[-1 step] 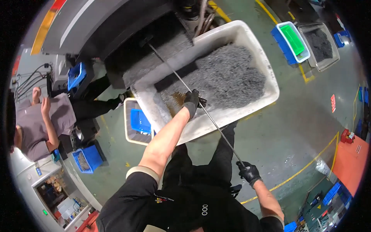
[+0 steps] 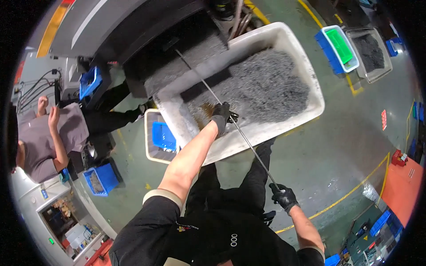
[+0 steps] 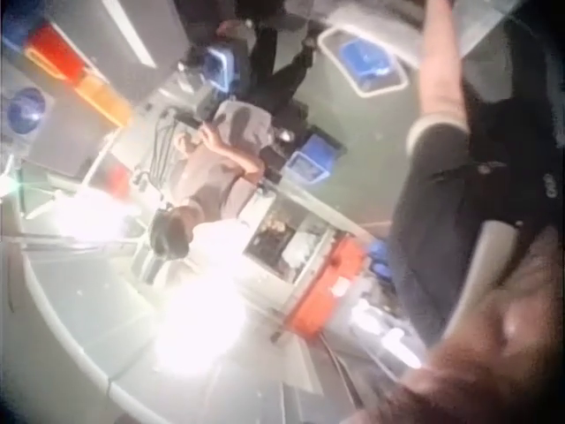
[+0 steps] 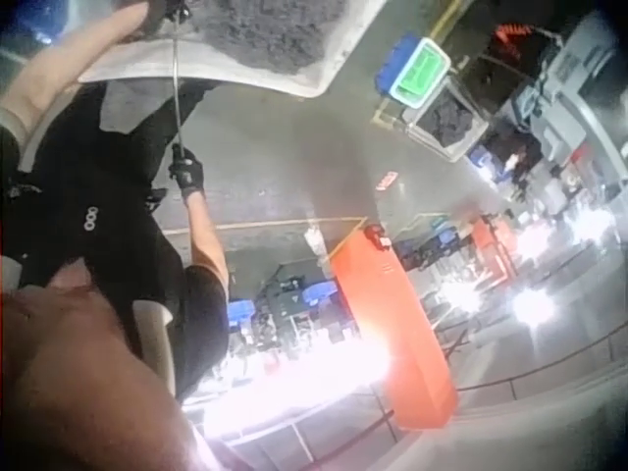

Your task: The person uses a long-handled rake to pull metal shavings from a machine chute into a large white bin. They repeatedly rake the debris forward, occasionally using their gloved hands to clear the chute opening and organize the pile.

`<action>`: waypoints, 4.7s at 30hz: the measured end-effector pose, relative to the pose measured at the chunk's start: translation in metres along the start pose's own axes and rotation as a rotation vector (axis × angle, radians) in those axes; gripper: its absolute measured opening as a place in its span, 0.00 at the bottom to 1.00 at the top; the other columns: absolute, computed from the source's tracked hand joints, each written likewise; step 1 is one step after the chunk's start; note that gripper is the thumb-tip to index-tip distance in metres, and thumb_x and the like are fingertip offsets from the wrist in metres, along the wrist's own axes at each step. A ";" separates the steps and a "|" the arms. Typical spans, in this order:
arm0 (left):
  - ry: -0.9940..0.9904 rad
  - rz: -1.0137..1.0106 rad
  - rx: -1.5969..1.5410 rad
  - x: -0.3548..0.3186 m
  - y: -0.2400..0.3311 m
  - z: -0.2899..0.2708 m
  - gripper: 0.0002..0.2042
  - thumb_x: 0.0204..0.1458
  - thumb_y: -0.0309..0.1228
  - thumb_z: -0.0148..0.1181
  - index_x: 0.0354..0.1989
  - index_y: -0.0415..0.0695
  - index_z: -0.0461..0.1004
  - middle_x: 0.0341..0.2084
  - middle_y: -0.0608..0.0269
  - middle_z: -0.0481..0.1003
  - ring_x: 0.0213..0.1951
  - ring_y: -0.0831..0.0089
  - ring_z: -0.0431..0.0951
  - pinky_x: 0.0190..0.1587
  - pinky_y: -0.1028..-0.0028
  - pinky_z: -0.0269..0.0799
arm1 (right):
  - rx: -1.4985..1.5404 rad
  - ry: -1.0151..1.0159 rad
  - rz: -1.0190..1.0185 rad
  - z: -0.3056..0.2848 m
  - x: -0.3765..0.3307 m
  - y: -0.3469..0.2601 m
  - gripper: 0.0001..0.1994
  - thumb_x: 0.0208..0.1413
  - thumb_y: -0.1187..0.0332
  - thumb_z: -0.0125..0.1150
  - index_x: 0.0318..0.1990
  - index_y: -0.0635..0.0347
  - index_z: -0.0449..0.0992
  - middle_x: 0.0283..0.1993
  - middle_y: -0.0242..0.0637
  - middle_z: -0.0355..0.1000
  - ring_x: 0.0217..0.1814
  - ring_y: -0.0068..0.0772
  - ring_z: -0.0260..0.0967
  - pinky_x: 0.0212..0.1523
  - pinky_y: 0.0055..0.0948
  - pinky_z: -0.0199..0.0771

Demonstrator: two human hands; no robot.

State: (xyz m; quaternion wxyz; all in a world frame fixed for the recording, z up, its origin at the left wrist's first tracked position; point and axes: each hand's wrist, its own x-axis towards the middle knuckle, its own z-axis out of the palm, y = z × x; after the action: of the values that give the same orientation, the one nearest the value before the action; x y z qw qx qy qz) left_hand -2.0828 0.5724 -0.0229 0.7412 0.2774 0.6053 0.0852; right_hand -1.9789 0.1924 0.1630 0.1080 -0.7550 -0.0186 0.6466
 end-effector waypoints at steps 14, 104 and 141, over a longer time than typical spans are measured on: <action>-0.205 -0.158 -0.025 -0.034 -0.051 -0.099 0.18 0.62 0.43 0.38 0.52 0.44 0.61 0.26 0.39 0.78 0.18 0.54 0.79 0.13 0.66 0.68 | 0.040 0.119 0.016 0.140 -0.006 0.056 0.24 0.56 0.47 0.58 0.51 0.54 0.76 0.21 0.36 0.74 0.22 0.24 0.72 0.27 0.26 0.72; 0.360 0.967 0.985 0.152 0.124 -0.111 0.12 0.59 0.37 0.47 0.38 0.41 0.71 0.20 0.49 0.74 0.25 0.51 0.77 0.27 0.57 0.71 | 0.087 0.197 -0.156 0.275 0.028 -0.030 0.15 0.50 0.68 0.59 0.47 0.53 0.75 0.41 0.41 0.77 0.38 0.44 0.76 0.36 0.36 0.73; 0.425 0.813 2.018 0.305 0.351 -0.380 0.29 0.64 0.48 0.32 0.70 0.45 0.48 0.69 0.57 0.48 0.69 0.63 0.48 0.69 0.65 0.45 | 0.077 -0.014 -0.680 0.463 0.373 -0.637 0.15 0.57 0.61 0.54 0.26 0.62 0.76 0.18 0.41 0.70 0.17 0.37 0.69 0.17 0.37 0.67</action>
State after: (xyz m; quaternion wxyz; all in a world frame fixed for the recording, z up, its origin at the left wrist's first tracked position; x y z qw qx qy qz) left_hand -2.2913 1.1221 -0.1442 -0.0269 0.9116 0.3757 -0.1643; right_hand -2.3005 0.9405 -0.1452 0.3457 -0.6963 -0.2457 0.5791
